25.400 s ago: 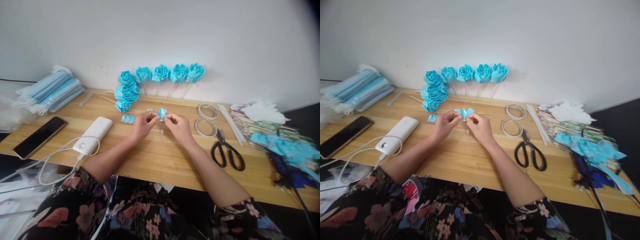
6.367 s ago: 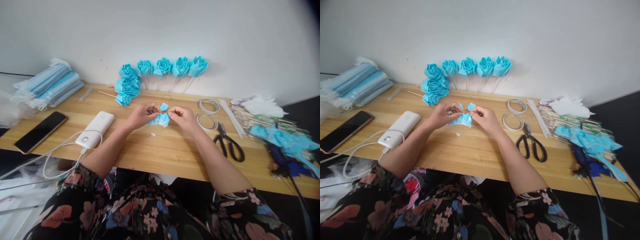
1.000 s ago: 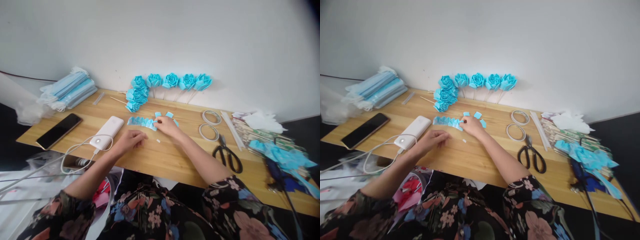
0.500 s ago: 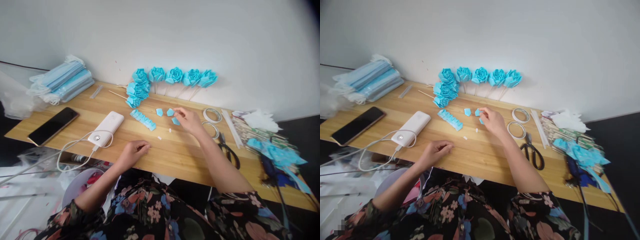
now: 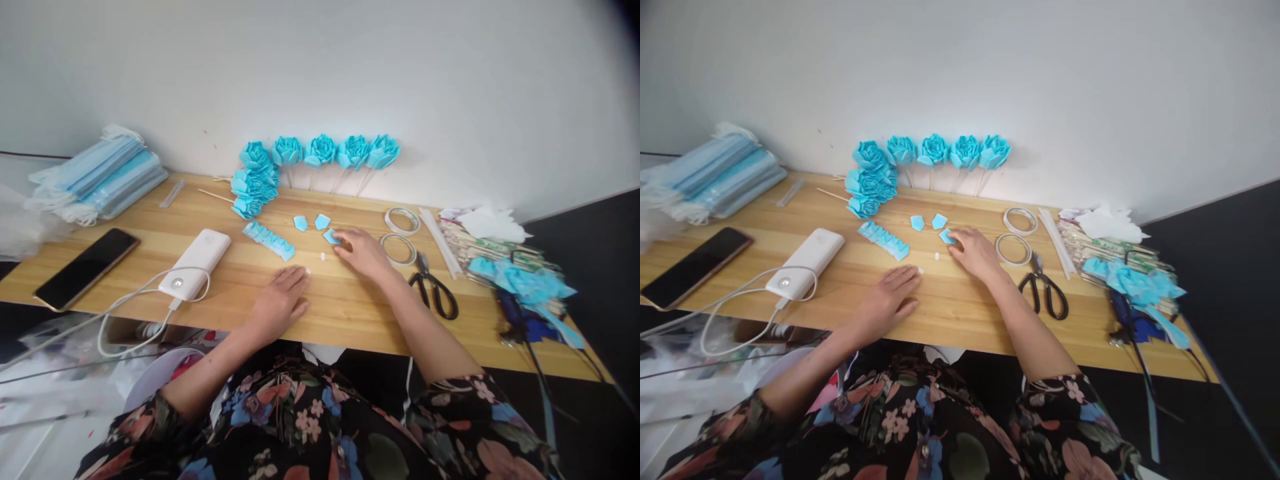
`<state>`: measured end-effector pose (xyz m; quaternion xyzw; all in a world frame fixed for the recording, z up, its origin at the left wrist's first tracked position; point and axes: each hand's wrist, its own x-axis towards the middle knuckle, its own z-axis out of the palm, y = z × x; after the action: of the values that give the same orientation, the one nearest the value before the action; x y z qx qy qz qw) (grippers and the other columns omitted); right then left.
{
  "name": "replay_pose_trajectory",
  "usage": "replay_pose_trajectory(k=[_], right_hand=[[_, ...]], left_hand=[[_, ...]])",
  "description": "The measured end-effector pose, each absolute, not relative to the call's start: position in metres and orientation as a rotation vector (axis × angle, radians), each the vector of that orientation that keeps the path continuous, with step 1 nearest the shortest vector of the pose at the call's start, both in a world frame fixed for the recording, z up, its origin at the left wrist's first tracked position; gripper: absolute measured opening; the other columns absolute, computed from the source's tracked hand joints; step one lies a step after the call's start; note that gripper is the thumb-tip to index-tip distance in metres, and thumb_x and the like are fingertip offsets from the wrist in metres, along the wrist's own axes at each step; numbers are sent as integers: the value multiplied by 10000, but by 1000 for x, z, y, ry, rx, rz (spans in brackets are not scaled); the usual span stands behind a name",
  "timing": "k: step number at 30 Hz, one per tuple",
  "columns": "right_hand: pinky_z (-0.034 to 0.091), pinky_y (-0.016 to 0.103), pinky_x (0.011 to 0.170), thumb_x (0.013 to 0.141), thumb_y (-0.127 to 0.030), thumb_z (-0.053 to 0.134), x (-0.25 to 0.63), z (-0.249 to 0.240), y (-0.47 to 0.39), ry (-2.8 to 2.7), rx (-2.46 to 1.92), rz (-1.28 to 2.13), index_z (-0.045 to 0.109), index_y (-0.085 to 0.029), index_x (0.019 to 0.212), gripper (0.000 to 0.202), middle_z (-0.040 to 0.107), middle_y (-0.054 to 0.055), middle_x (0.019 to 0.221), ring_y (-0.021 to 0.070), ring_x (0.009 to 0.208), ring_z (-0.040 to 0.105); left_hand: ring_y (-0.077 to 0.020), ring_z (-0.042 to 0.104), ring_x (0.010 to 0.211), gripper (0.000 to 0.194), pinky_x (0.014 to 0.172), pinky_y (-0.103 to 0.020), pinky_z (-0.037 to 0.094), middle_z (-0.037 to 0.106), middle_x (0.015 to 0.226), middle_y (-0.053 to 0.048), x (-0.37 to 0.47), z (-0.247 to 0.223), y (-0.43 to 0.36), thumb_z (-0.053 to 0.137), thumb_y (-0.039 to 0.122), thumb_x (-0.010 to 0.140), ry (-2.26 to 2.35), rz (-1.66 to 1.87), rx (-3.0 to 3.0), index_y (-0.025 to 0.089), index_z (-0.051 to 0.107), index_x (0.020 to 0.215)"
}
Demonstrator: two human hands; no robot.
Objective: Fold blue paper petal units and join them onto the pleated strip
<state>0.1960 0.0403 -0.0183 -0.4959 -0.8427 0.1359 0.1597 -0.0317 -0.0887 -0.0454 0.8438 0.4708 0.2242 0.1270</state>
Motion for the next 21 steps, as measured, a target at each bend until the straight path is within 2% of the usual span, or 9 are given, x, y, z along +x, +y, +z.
replay_pose_trajectory(k=[4,7,10,12,16,18,21], right_hand=[[483,378,843,918,-238,545,189,-25,40,-2421,-1445,198,722,-201,1053,225,719,135,1120,281,1057,628],[479,355,825,924,-222,501,190,-33,42,-2344,-1447,189,720,-202,985,227,731,126,1046,259,1003,641],[494,349,823,875,-238,538,199,-38,45,-2077,-1439,428,703,-219,926,174,746,73,950,220,889,659],[518,332,743,839,-327,576,204,-39,46,-1790,-1412,736,677,-218,881,155,737,45,870,200,801,663],[521,276,609,734,-445,674,206,-33,45,-1332,-1251,1275,653,-206,846,265,707,26,810,159,696,652],[520,267,616,707,-441,709,203,-30,42,-1305,-1200,1363,671,-199,837,277,695,16,763,142,662,632],[503,260,628,741,-445,698,199,-27,36,-1387,-1156,1384,700,-193,853,276,679,2,724,127,640,601]], left_hand=[[-330,392,1452,479,1201,-516,298,451,1539,-185,-13,-41,-78,597,305,911,1378,443,2519,136,546,1356],[-305,330,1489,511,1210,-471,280,378,1587,-176,-3,-34,-64,587,330,918,1297,404,2544,152,509,1390],[-317,327,1488,548,1203,-460,291,369,1587,-194,2,-28,-52,592,330,914,1278,349,2526,124,491,1412],[-341,359,1467,558,1199,-480,293,405,1561,-211,3,-24,-47,617,316,898,1293,312,2506,97,509,1400],[-323,463,1398,501,1161,-482,358,506,1491,-198,-1,-20,-37,598,324,912,1236,414,2435,112,554,1364],[-296,493,1377,450,1143,-470,387,519,1485,-175,-4,-17,-28,564,327,930,1246,594,2348,151,573,1344],[-272,533,1332,424,1129,-451,400,567,1436,-154,-7,-13,-8,564,301,917,1257,865,2168,167,592,1318]])
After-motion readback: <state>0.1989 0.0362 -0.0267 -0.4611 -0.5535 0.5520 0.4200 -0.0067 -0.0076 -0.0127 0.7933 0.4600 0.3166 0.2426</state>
